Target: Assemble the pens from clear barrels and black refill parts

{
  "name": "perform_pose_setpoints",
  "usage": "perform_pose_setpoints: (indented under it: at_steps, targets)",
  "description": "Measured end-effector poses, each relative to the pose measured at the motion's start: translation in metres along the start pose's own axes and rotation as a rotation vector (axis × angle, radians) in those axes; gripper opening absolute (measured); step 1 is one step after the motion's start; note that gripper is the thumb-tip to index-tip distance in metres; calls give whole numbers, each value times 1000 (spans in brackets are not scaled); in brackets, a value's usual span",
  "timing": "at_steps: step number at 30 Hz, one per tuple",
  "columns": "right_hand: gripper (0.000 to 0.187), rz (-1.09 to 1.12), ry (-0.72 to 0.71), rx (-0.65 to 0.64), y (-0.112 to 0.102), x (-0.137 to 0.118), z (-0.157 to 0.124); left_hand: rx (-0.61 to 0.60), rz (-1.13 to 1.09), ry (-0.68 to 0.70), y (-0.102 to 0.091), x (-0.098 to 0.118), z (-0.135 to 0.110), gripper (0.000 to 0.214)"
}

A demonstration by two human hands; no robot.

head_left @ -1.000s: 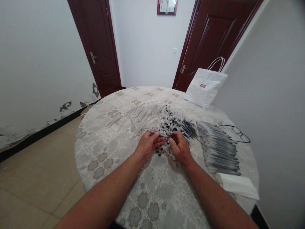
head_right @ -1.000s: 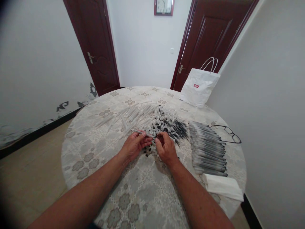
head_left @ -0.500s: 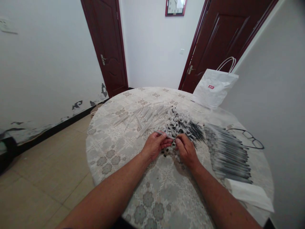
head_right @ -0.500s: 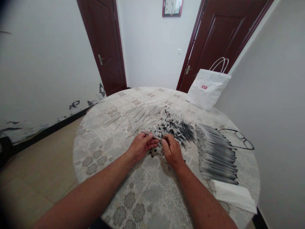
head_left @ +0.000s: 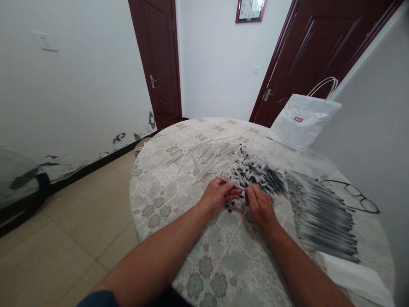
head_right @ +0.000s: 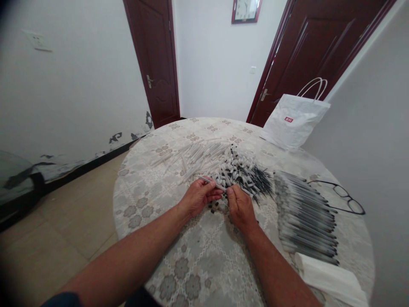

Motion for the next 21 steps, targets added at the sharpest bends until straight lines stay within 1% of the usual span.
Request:
perform_pose_setpoints:
  at_steps: [2, 7, 10, 13, 16, 21]
  targets:
    - [37, -4, 7, 4, -1, 1, 0, 6, 1, 5, -1, 0, 1, 31]
    - [24, 27, -15, 46, -6, 2, 0, 26, -5, 21, -2, 0, 2, 29]
    - [23, 23, -28, 34, -7, 1, 1, 20, 4, 18, -2, 1, 2, 29]
    - [24, 28, -22, 17, -6, 0, 1, -2, 19, 9, -1, 2, 1, 28]
    - [29, 88, -4, -3, -2, 1, 1, -20, 33, 6, -1, 2, 1, 28]
    - [35, 127, 14, 5, 3, 4, 1, 5, 50, 7, -5, 0, 5, 30]
Point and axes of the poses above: each hand's wrist, its own z-axis towards the middle knuckle, its own y-axis out of the palm, x = y × z, the point moved 4 cm from there along z, towards the middle knuckle, and after that the axes turned 4 degrees about -y, right-handed, at the moved point
